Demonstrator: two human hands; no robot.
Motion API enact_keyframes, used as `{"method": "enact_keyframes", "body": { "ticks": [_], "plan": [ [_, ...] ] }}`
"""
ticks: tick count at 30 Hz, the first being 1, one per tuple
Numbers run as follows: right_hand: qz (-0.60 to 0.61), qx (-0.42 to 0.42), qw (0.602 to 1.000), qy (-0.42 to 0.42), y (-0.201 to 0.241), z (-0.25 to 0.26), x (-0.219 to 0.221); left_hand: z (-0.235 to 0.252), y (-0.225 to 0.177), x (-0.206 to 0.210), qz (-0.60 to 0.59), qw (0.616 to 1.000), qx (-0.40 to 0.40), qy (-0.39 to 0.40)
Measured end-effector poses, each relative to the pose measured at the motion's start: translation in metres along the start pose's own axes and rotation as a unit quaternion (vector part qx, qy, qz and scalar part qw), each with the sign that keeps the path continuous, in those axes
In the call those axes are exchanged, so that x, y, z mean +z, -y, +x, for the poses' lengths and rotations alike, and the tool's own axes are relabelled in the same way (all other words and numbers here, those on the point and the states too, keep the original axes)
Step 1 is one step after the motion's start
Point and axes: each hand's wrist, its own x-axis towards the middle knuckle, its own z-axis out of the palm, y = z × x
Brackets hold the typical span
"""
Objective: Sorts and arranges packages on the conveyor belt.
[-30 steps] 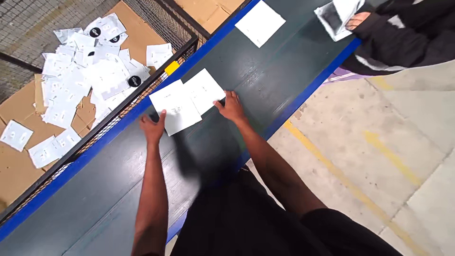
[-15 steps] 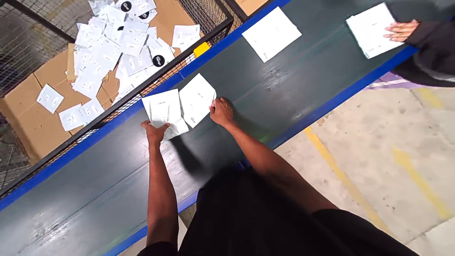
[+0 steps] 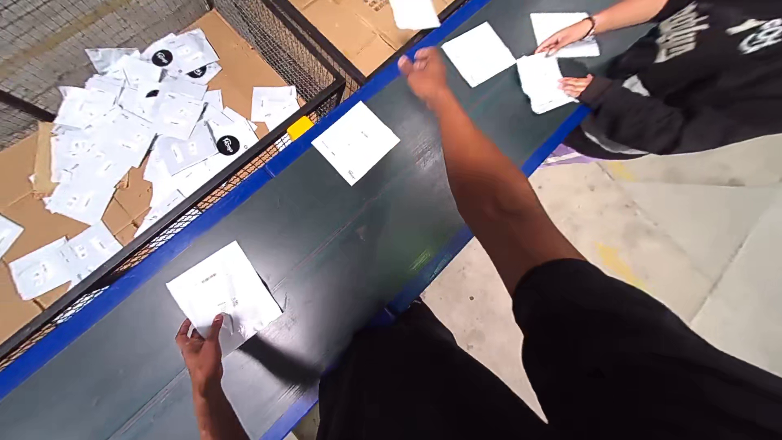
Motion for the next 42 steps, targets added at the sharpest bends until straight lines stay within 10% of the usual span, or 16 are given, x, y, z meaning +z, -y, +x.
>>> {"method": "enact_keyframes", "body": {
  "ticks": [5, 17, 25, 29, 34, 36, 38, 42],
  "plan": [
    [-0.307, -0.053, 0.942, 0.125, -0.056, -0.135, 0.128, -0.002, -0.006, 0.020, -0.027, 1.000, 0.005, -0.003],
    [-0.052, -0.065, 0.962, 0.258, -0.010, -0.249, 0.215, -0.007, -0.040, 0.029, -0.117, 0.977, 0.061, 0.165],
    [0.398, -0.149, 0.703, 0.570, 0.028, -0.304, 0.210, 0.064, -0.069, 0.093, -0.063, 0.902, 0.095, 0.416],
    [0.386, -0.157, 0.807, 0.419, 0.028, -0.231, 0.154, 0.049, -0.056, 0.099, -0.148, 0.904, 0.036, 0.400],
    [0.384, -0.047, 0.919, -0.080, -0.024, -0.044, 0.061, 0.021, -0.035, 0.085, -0.166, 0.948, -0.002, 0.271],
    [0.099, -0.019, 0.993, -0.068, -0.064, -0.030, 0.045, 0.015, -0.029, 0.081, -0.181, 0.953, -0.017, 0.244],
    [-0.163, -0.014, 0.985, 0.052, -0.095, -0.054, 0.054, 0.010, -0.023, 0.078, -0.186, 0.955, -0.027, 0.230],
    [-0.250, -0.027, 0.964, 0.083, -0.106, -0.139, 0.099, 0.003, -0.020, 0.075, -0.184, 0.960, -0.028, 0.211]
  ]
}}
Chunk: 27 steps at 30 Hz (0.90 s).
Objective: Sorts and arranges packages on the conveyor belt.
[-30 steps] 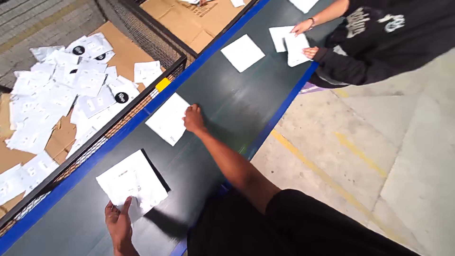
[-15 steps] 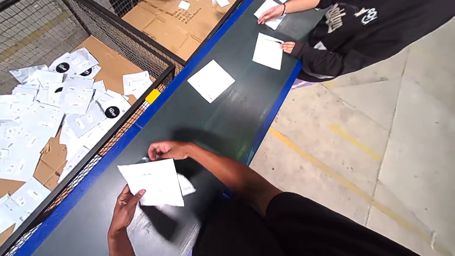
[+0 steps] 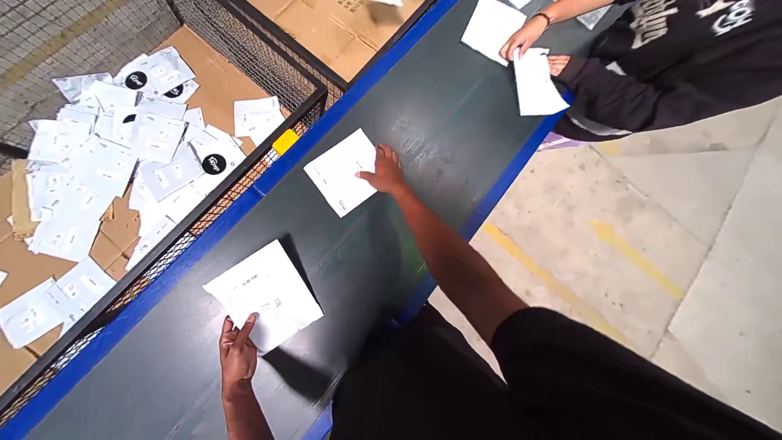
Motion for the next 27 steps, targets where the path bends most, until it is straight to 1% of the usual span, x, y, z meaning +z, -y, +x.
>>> {"method": "enact_keyframes", "body": {
  "ticks": [3, 5, 7, 8, 10, 12, 13, 14, 15, 16, 17, 18, 19, 20, 21, 23, 24, 25, 26, 27],
  "plan": [
    [0.024, 0.053, 0.998, 0.010, 0.032, -0.038, 0.010, -0.007, -0.001, 0.000, -0.013, 1.000, 0.005, -0.009],
    [0.040, 0.092, 0.993, 0.054, 0.047, -0.047, 0.013, -0.012, -0.003, 0.001, -0.019, 1.000, 0.005, -0.003],
    [0.093, 0.081, 0.986, 0.108, 0.065, -0.057, 0.021, -0.021, -0.005, -0.002, -0.021, 1.000, 0.008, 0.002],
    [0.163, 0.055, 0.976, 0.131, 0.079, -0.065, 0.022, -0.024, -0.008, -0.002, -0.029, 1.000, 0.011, -0.003],
    [0.326, -0.008, 0.925, 0.194, 0.111, -0.088, 0.018, -0.020, -0.017, 0.004, -0.071, 0.997, 0.019, -0.006],
    [0.381, -0.097, 0.880, 0.266, 0.146, -0.120, 0.018, -0.009, -0.027, 0.013, -0.109, 0.993, 0.040, 0.023],
    [0.396, -0.149, 0.854, 0.302, 0.165, -0.136, 0.020, 0.001, -0.035, 0.018, -0.102, 0.992, 0.057, 0.040],
    [0.424, -0.193, 0.816, 0.342, 0.182, -0.150, 0.021, 0.011, -0.043, 0.022, -0.083, 0.993, 0.071, 0.052],
    [0.459, -0.216, 0.776, 0.375, 0.194, -0.160, 0.018, 0.021, -0.052, 0.026, -0.062, 0.994, 0.076, 0.050],
    [0.495, -0.219, 0.743, 0.394, 0.201, -0.162, 0.011, 0.032, -0.065, 0.029, -0.043, 0.995, 0.082, 0.031],
    [0.526, -0.208, 0.726, 0.392, 0.202, -0.160, 0.004, 0.046, -0.080, 0.029, -0.020, 0.995, 0.100, 0.007],
    [0.550, -0.188, 0.724, 0.372, 0.198, -0.154, -0.001, 0.063, -0.097, 0.028, 0.001, 0.992, 0.128, -0.018],
    [0.558, -0.166, 0.735, 0.348, 0.188, -0.146, -0.006, 0.083, -0.116, 0.025, 0.020, 0.986, 0.158, -0.042],
    [0.539, -0.151, 0.768, 0.311, 0.175, -0.137, -0.010, 0.107, -0.136, 0.020, 0.027, 0.981, 0.181, -0.062],
    [0.497, -0.144, 0.814, 0.264, 0.157, -0.125, -0.014, 0.130, -0.153, 0.019, 0.028, 0.979, 0.184, -0.089],
    [0.374, -0.141, 0.907, 0.136, 0.108, -0.089, -0.022, 0.166, -0.177, 0.025, 0.062, 0.974, 0.124, -0.177],
    [0.305, -0.129, 0.942, 0.063, 0.078, -0.063, -0.031, 0.177, -0.182, 0.035, 0.087, 0.973, 0.100, -0.188],
    [0.240, -0.103, 0.965, -0.004, 0.043, -0.036, -0.043, 0.179, -0.181, 0.053, 0.108, 0.976, 0.098, -0.164],
    [0.185, -0.066, 0.979, -0.060, 0.007, -0.011, -0.054, 0.174, -0.172, 0.072, 0.125, 0.978, 0.110, -0.122],
    [0.144, -0.024, 0.984, -0.107, -0.029, 0.012, -0.065, 0.165, -0.157, 0.092, 0.140, 0.980, 0.118, -0.072]
  ]
}}
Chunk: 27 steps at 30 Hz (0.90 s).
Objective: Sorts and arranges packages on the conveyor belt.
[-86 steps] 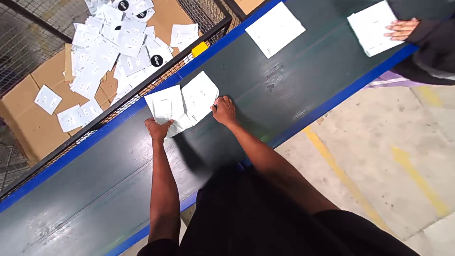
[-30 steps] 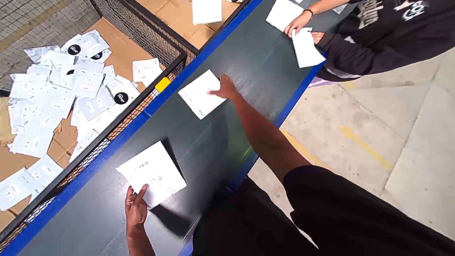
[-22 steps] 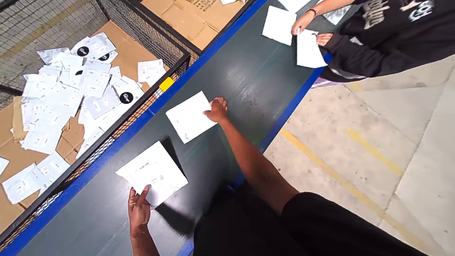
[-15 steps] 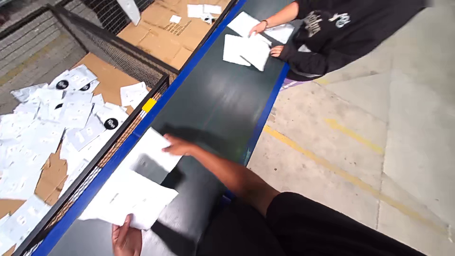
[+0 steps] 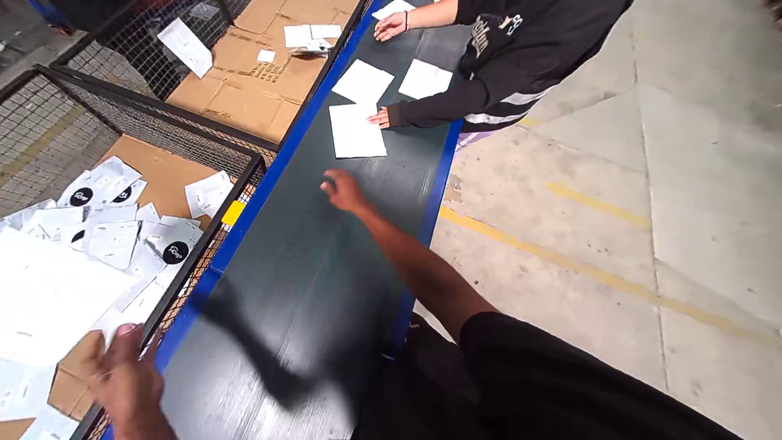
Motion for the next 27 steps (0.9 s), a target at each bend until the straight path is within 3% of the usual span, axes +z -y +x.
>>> {"method": "enact_keyframes", "body": {
  "ticks": [2, 4, 6, 11, 15, 19, 22, 27],
  "plan": [
    [-0.082, 0.070, 0.992, -0.064, -0.058, 0.031, -0.024, -0.037, 0.024, 0.042, 0.006, 0.995, -0.005, 0.102],
    [-0.152, 0.122, 0.979, -0.061, -0.101, 0.044, -0.038, -0.080, 0.048, 0.083, 0.003, 0.985, -0.043, 0.169],
    [-0.208, 0.114, 0.970, -0.047, -0.118, 0.044, -0.034, -0.119, 0.068, 0.116, -0.004, 0.978, -0.078, 0.195],
    [-0.146, -0.045, 0.987, -0.047, -0.076, -0.050, 0.026, -0.192, 0.096, 0.144, 0.008, 0.958, -0.123, 0.258],
    [-0.018, -0.094, 0.995, -0.027, -0.027, -0.155, 0.068, -0.218, 0.103, 0.138, 0.032, 0.954, -0.139, 0.264],
    [0.182, -0.099, 0.977, 0.053, 0.020, -0.215, 0.064, -0.226, 0.101, 0.124, 0.039, 0.957, -0.158, 0.239],
    [0.128, -0.100, 0.986, 0.047, 0.019, -0.189, 0.047, -0.226, 0.104, 0.112, 0.044, 0.959, -0.157, 0.234],
    [-0.073, -0.003, 0.996, -0.048, -0.033, -0.034, 0.038, -0.220, 0.104, 0.111, 0.056, 0.959, -0.168, 0.221]
  ]
}}
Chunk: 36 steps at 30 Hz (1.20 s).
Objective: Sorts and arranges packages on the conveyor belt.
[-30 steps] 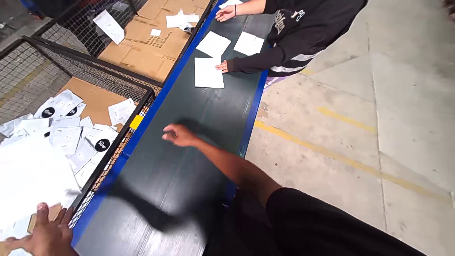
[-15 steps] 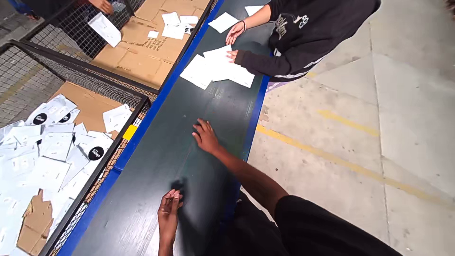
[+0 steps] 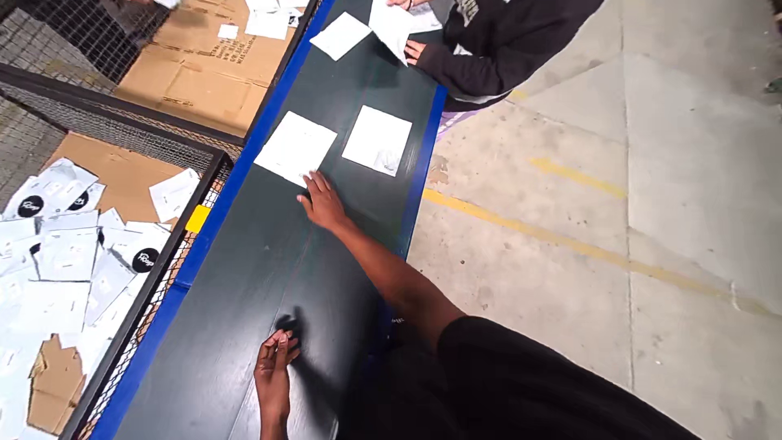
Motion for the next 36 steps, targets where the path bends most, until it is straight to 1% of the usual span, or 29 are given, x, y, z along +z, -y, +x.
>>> {"method": "enact_keyframes", "body": {
  "ticks": [1, 2, 3, 4, 6, 8, 9, 10, 11, 12, 14, 15, 16, 17, 19, 22, 24, 25, 26, 27, 28, 29, 30, 31, 32, 33, 34, 35, 36],
  "plan": [
    [-0.044, 0.017, 0.999, 0.024, -0.006, 0.020, 0.006, 0.005, -0.003, 0.002, 0.015, 1.000, 0.012, -0.006],
    [-0.079, 0.023, 0.995, 0.061, -0.006, 0.026, 0.011, 0.011, -0.006, 0.005, 0.043, 0.998, 0.031, -0.017],
    [-0.105, 0.010, 0.989, 0.099, 0.000, 0.019, 0.016, 0.019, -0.010, 0.006, 0.083, 0.994, 0.059, -0.028],
    [-0.117, -0.017, 0.985, 0.123, 0.010, 0.000, 0.020, 0.031, -0.017, 0.006, 0.135, 0.985, 0.095, -0.040],
    [-0.097, -0.096, 0.977, 0.162, 0.032, -0.059, 0.020, 0.058, -0.033, 0.004, 0.248, 0.953, 0.165, -0.062],
    [-0.011, -0.152, 0.968, 0.198, 0.047, -0.124, 0.004, 0.086, -0.050, 0.003, 0.349, 0.905, 0.229, -0.076],
    [0.040, -0.150, 0.964, 0.214, 0.049, -0.145, -0.010, 0.101, -0.056, 0.002, 0.381, 0.885, 0.255, -0.079],
    [0.076, -0.123, 0.966, 0.213, 0.045, -0.154, -0.027, 0.115, -0.059, 0.001, 0.414, 0.866, 0.268, -0.080],
    [0.081, -0.084, 0.975, 0.188, 0.034, -0.154, -0.044, 0.125, -0.060, -0.002, 0.456, 0.849, 0.255, -0.078],
    [0.065, -0.044, 0.986, 0.146, 0.015, -0.144, -0.061, 0.131, -0.063, -0.005, 0.507, 0.832, 0.214, -0.075],
    [0.004, 0.042, 0.997, 0.065, -0.039, -0.103, -0.091, 0.135, -0.069, -0.009, 0.563, 0.814, 0.123, -0.076],
    [-0.042, 0.080, 0.995, 0.048, -0.066, -0.082, -0.102, 0.133, -0.071, -0.014, 0.569, 0.814, 0.090, -0.077],
    [-0.077, 0.113, 0.989, 0.052, -0.085, -0.066, -0.111, 0.128, -0.075, -0.020, 0.563, 0.821, 0.055, -0.077],
    [-0.102, 0.142, 0.982, 0.077, -0.094, -0.052, -0.117, 0.124, -0.077, -0.027, 0.549, 0.831, 0.026, -0.080],
    [-0.159, 0.165, 0.963, 0.142, -0.094, -0.029, -0.115, 0.119, -0.078, -0.042, 0.513, 0.853, -0.005, -0.097],
    [-0.188, 0.178, 0.932, 0.253, -0.070, -0.029, -0.101, 0.108, -0.058, -0.083, 0.466, 0.877, -0.039, -0.116],
    [-0.152, 0.131, 0.927, 0.318, -0.054, -0.038, -0.091, 0.092, -0.037, -0.112, 0.421, 0.899, -0.039, -0.117],
    [-0.098, 0.087, 0.930, 0.343, -0.044, -0.039, -0.088, 0.083, -0.029, -0.125, 0.393, 0.912, -0.038, -0.111],
    [-0.013, 0.043, 0.926, 0.376, -0.032, -0.033, -0.089, 0.075, -0.024, -0.137, 0.368, 0.923, -0.042, -0.103],
    [0.087, 0.008, 0.911, 0.402, -0.017, -0.018, -0.092, 0.067, -0.021, -0.146, 0.350, 0.930, -0.049, -0.096],
    [0.177, 0.000, 0.899, 0.402, -0.004, 0.001, -0.095, 0.060, -0.018, -0.154, 0.338, 0.935, -0.059, -0.087],
    [0.268, 0.033, 0.897, 0.350, 0.007, 0.023, -0.093, 0.052, -0.018, -0.159, 0.324, 0.940, -0.070, -0.079],
    [0.372, 0.108, 0.884, 0.262, 0.017, 0.045, -0.087, 0.044, -0.020, -0.163, 0.310, 0.945, -0.078, -0.075],
    [0.474, 0.186, 0.843, 0.176, 0.024, 0.066, -0.078, 0.036, -0.020, -0.166, 0.292, 0.950, -0.086, -0.072],
    [0.540, 0.229, 0.801, 0.119, 0.027, 0.088, -0.068, 0.031, -0.020, -0.168, 0.269, 0.957, -0.088, -0.068],
    [0.534, 0.233, 0.809, 0.082, 0.027, 0.108, -0.055, 0.029, -0.020, -0.170, 0.238, 0.966, -0.083, -0.065],
    [0.451, 0.208, 0.867, 0.051, 0.024, 0.121, -0.044, 0.026, -0.020, -0.171, 0.207, 0.973, -0.078, -0.061],
    [0.320, 0.171, 0.931, 0.027, 0.020, 0.131, -0.039, 0.021, -0.018, -0.171, 0.176, 0.980, -0.077, -0.057],
    [0.187, 0.144, 0.972, 0.008, 0.014, 0.138, -0.036, 0.017, -0.015, -0.170, 0.148, 0.984, -0.081, -0.059]
  ]
}}
